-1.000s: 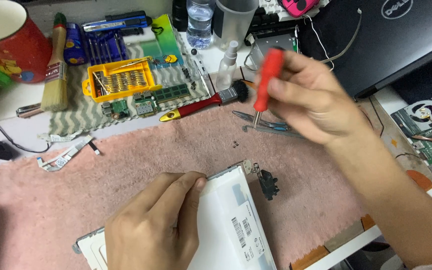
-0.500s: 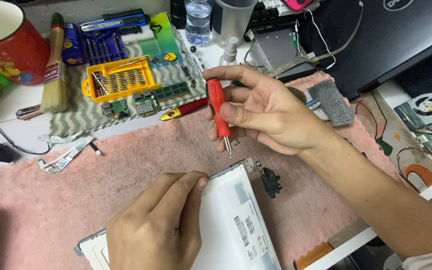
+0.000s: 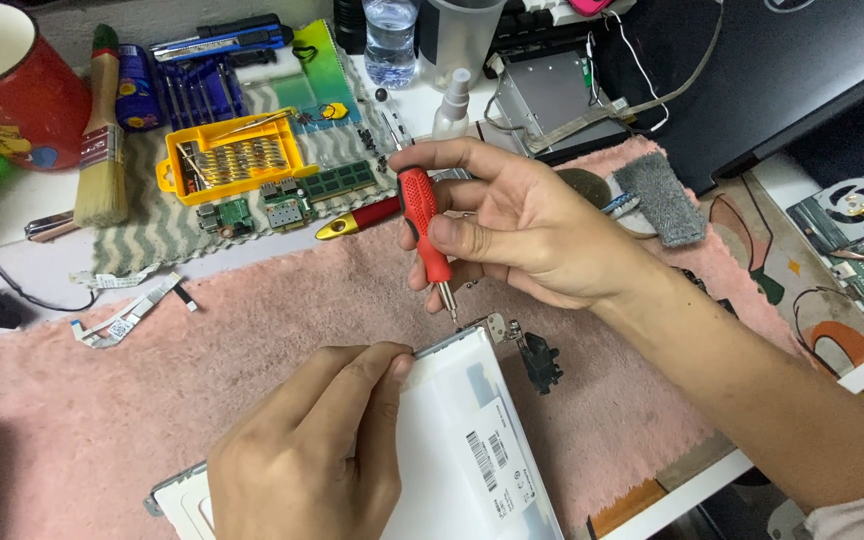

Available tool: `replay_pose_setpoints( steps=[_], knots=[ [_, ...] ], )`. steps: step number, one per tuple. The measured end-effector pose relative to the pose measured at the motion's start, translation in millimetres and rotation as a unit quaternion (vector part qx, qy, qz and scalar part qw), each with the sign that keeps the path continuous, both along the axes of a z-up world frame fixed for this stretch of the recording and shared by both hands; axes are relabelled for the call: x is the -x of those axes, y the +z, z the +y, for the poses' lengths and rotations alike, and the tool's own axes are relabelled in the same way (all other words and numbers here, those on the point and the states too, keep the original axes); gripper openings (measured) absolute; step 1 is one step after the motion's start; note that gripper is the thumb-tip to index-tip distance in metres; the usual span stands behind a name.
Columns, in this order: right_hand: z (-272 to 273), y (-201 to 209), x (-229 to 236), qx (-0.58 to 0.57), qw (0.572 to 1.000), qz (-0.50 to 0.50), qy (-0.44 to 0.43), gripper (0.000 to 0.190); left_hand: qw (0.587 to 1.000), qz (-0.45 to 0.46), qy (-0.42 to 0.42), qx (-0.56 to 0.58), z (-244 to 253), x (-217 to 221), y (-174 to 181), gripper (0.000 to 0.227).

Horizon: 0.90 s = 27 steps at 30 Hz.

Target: The person assembles a laptop by first attaching a metal bracket to the bottom chassis. They then pick up a laptop screen and a metal bezel, placing them on the work surface. Using a screwdriver, the person secures the metal bezel to the back of the screen with several screws.

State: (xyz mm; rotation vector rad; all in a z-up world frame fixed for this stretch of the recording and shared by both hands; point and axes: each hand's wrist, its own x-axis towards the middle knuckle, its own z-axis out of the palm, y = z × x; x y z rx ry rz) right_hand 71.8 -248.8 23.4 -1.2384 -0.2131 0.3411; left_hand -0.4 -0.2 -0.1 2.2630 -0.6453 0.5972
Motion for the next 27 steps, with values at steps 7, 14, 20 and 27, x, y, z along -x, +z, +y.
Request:
replay_pose_setpoints(
  steps=[7,14,20,27],
  knots=[
    [-1.0,-1.5,-1.4,0.009,1.0,-0.001,0.004,0.064,1.0,0.003,-0.004,0.001,0.5,-0.2,1.3,0.012],
    [3.8,3.0,1.0,0.046,0.998,-0.049,-0.019,0.062,1.0,0.0,-0.011,0.002,0.2,-0.2,-0.4,0.013],
    [5.3,2.0,3.5,0.066,0.993,-0.093,-0.035,0.06,1.0,0.002,-0.001,0.003,-0.5,0.2,-1.5,0.014],
    [2.7,-7.0,4.3,0.12,0.978,-0.161,-0.055,0.059,1.0,0.002,0.001,0.006,-0.8,0.4,-0.7,0.013]
  ],
)
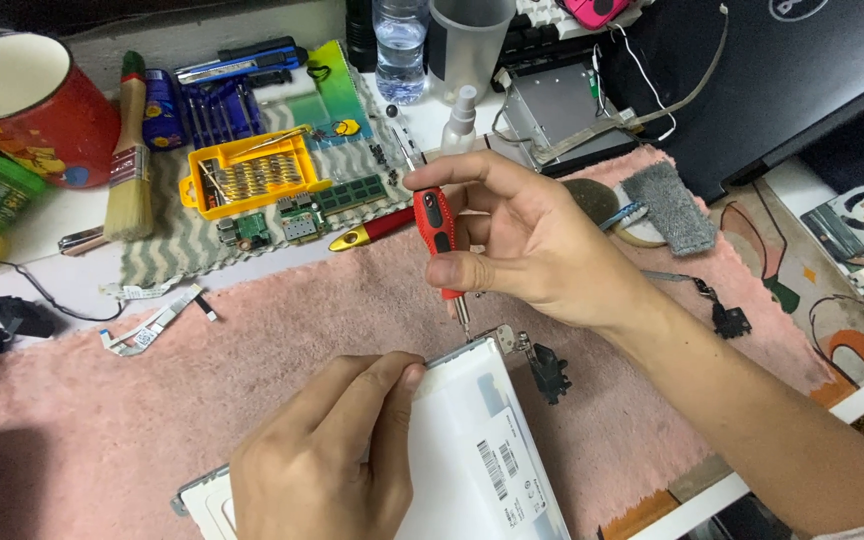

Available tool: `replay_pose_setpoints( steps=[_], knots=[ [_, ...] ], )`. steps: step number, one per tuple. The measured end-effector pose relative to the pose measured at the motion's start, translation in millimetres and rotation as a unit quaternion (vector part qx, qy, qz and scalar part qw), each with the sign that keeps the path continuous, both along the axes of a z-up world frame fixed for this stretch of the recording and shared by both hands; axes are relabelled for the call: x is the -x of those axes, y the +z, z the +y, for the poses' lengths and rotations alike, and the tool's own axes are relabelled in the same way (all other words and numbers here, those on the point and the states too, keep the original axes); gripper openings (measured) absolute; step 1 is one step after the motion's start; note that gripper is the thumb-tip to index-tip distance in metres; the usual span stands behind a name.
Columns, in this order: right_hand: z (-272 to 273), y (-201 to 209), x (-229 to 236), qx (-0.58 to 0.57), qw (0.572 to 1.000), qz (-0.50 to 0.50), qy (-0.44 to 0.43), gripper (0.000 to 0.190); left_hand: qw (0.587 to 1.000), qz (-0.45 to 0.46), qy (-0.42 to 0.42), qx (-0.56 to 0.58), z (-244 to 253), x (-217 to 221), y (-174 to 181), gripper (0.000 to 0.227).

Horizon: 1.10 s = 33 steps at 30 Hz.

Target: The person assembles a laptop by first attaching a metal bracket to the bottom chassis. They then pick up a laptop screen and a metal bezel, placing them on the work surface. Using a screwdriver, the person secures the metal bezel to the back of the screen with several screws.

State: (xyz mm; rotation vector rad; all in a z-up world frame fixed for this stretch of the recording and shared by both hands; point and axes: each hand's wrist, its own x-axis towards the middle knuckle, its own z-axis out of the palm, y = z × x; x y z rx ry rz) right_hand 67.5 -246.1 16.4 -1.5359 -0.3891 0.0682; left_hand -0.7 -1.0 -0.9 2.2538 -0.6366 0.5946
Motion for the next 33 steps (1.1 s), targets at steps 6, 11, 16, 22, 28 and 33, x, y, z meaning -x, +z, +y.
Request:
replay_pose_setpoints(
  steps=[6,11,16,22,28,33],
  knots=[
    [4.8,9.1,2.7,-0.09,0.993,0.079,0.018,0.046,1.0,0.003,-0.008,0.002,0.0,0.0,0.7,0.013],
    [1.4,-7.3,-0.4,-0.107,0.99,0.084,-0.026,0.039,1.0,0.001,-0.014,0.005,-1.4,0.7,-0.1,0.013],
    [7.4,-20.8,-3.1,-0.2,0.975,0.094,-0.026,0.037,1.0,0.008,-0.005,-0.005,-2.4,1.5,-2.6,0.013],
    [9.6,-26.0,-4.0,-0.216,0.97,0.086,-0.076,0.03,1.0,0.009,-0.011,0.003,-5.3,4.0,-6.3,0.011],
    [10.1,-22.3,1.0,-0.225,0.965,0.117,-0.061,0.036,1.0,0.007,-0.02,0.003,-6.0,4.2,-4.0,0.011],
    [12.2,-28.2,-0.1,-0.232,0.968,0.093,-0.038,0.028,1.0,0.005,-0.031,-0.001,-5.6,5.3,-6.8,0.011]
  ],
)
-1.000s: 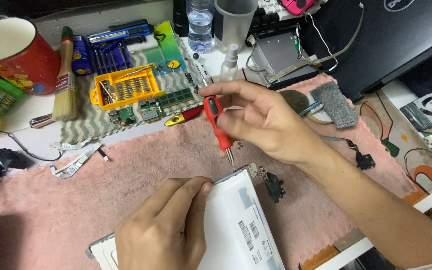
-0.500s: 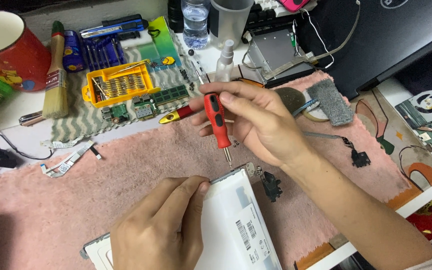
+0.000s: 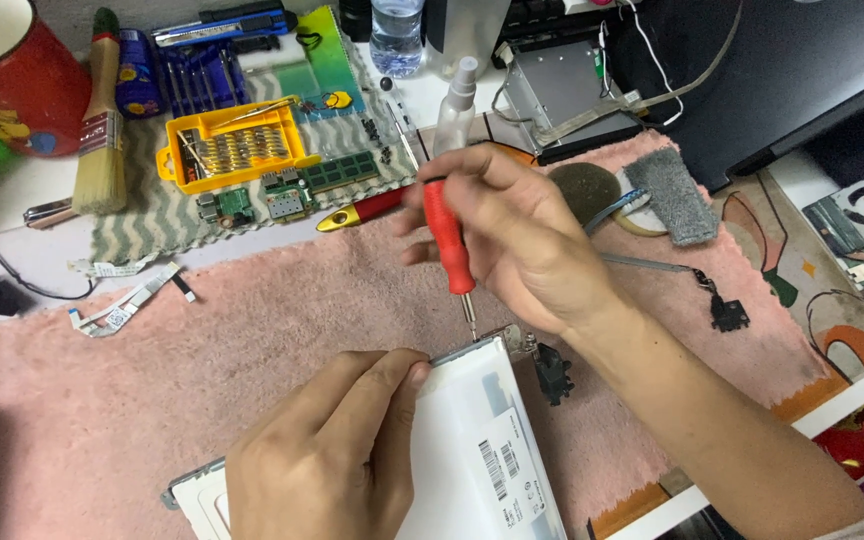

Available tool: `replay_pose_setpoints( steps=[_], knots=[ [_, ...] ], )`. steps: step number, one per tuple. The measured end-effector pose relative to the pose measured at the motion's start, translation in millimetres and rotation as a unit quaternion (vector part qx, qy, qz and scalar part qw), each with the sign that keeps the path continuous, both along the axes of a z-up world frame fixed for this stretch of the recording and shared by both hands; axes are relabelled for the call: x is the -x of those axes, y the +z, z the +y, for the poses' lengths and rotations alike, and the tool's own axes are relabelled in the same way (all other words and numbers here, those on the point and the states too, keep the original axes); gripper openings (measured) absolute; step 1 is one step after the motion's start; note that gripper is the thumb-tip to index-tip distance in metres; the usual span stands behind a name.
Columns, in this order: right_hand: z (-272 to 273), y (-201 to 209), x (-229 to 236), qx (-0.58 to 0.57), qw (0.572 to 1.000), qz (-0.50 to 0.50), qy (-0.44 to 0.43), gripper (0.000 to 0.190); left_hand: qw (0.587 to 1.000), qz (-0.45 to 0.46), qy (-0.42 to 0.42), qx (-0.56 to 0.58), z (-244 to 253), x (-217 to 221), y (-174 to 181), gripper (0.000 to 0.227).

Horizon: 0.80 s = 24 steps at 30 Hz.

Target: The person assembles a laptop by first attaching a metal bracket to the bottom chassis. They then pick up a laptop screen and a metal bezel, placing them on the work surface. Using a screwdriver, the person secures the metal bezel to the back of the screen with several screws.

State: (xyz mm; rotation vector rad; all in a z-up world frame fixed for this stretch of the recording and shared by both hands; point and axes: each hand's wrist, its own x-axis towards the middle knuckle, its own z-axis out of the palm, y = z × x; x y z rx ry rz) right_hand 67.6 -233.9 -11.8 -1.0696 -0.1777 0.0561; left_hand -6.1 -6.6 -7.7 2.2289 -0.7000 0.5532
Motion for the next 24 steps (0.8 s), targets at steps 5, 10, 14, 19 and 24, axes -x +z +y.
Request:
replay_pose_setpoints(
  steps=[5,10,14,19,24],
  knots=[
    [-0.3,-4.0,1.5,-0.039,0.998,0.038,0.01,0.035,1.0,-0.001,0.001,-0.005,1.8,1.0,-0.6,0.012],
    [-1.3,-1.0,0.8,-0.046,0.997,0.007,0.058,0.034,1.0,-0.006,0.001,-0.004,1.0,1.6,1.4,0.01],
    [-6.1,-8.1,1.4,-0.013,1.0,0.018,0.008,0.034,1.0,-0.006,-0.003,-0.005,1.7,2.1,-2.0,0.01],
    [-7.3,-7.1,0.4,-0.066,0.996,0.004,0.061,0.035,1.0,-0.013,-0.004,-0.006,0.5,2.5,-3.6,0.01],
    [-12.5,-9.6,2.7,0.011,1.0,-0.01,0.015,0.031,1.0,-0.011,-0.009,-0.007,-0.3,3.3,-2.4,0.011]
  ],
)
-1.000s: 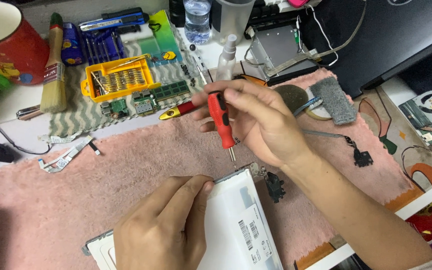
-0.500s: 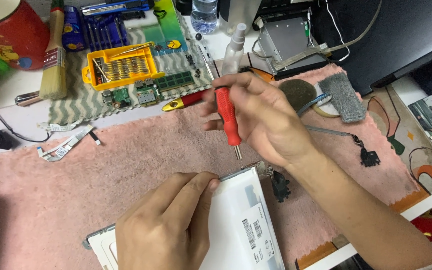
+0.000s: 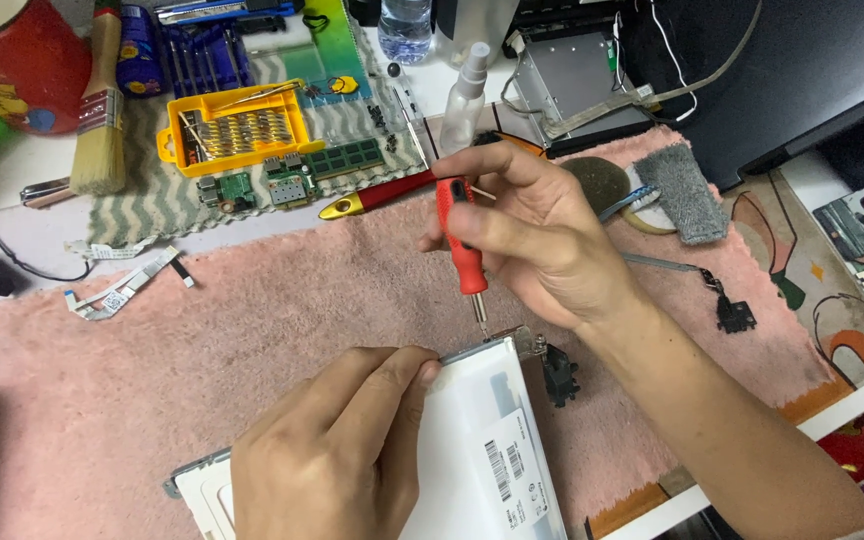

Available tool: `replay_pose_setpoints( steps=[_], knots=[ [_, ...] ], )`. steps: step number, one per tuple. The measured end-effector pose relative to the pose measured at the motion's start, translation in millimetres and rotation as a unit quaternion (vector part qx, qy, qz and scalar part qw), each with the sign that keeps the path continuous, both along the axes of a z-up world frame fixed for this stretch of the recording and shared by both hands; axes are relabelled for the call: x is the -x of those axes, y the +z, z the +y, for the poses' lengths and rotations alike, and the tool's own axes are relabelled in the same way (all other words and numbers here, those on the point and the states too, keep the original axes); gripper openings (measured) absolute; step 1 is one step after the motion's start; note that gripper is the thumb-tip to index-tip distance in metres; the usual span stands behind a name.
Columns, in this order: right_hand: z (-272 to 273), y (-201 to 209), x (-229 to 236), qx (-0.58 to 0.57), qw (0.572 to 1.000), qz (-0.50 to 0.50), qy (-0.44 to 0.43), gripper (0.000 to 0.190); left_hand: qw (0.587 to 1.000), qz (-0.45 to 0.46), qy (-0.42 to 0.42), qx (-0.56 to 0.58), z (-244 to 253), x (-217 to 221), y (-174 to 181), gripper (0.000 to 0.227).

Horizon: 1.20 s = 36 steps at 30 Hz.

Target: The person assembles a laptop by first attaching a metal bracket to the bottom chassis. They then pick up a laptop screen and a metal bezel, placing them on the work surface. Using a screwdriver, the person secures the metal bezel to the back of the screen with several screws.

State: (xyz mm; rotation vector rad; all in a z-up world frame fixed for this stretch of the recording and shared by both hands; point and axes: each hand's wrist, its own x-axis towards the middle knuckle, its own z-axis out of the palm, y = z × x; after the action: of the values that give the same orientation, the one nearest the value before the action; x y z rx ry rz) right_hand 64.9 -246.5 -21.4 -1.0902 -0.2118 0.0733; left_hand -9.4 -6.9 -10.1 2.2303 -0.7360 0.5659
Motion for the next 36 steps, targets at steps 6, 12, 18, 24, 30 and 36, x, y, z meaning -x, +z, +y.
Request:
replay_pose_setpoints(
  steps=[6,12,18,24,30,36],
  knots=[
    [0.5,6.2,1.7,-0.016,0.999,0.004,0.028,0.032,1.0,0.001,-0.003,-0.001,-1.0,0.9,-0.6,0.012],
    [-2.3,0.5,-1.2,0.005,0.999,0.004,0.037,0.053,1.0,-0.013,0.001,-0.004,-3.7,0.7,-0.1,0.009],
    [-4.1,-5.3,-0.5,0.026,0.999,0.0,0.02,0.036,0.999,-0.037,0.007,-0.022,-5.4,1.9,-2.6,0.007],
    [-3.9,-0.9,1.9,0.012,0.999,-0.012,0.036,0.04,0.998,-0.05,0.002,-0.027,-5.4,2.1,-3.4,0.007],
    [-1.6,1.2,0.0,0.017,0.999,-0.03,0.02,0.025,0.998,-0.057,0.002,-0.03,-5.7,1.6,-3.3,0.007],
    [-4.3,-4.7,-0.7,0.018,1.0,0.002,0.009,0.022,0.998,-0.051,-0.002,-0.022,-6.1,1.6,-3.7,0.007]
  ],
)
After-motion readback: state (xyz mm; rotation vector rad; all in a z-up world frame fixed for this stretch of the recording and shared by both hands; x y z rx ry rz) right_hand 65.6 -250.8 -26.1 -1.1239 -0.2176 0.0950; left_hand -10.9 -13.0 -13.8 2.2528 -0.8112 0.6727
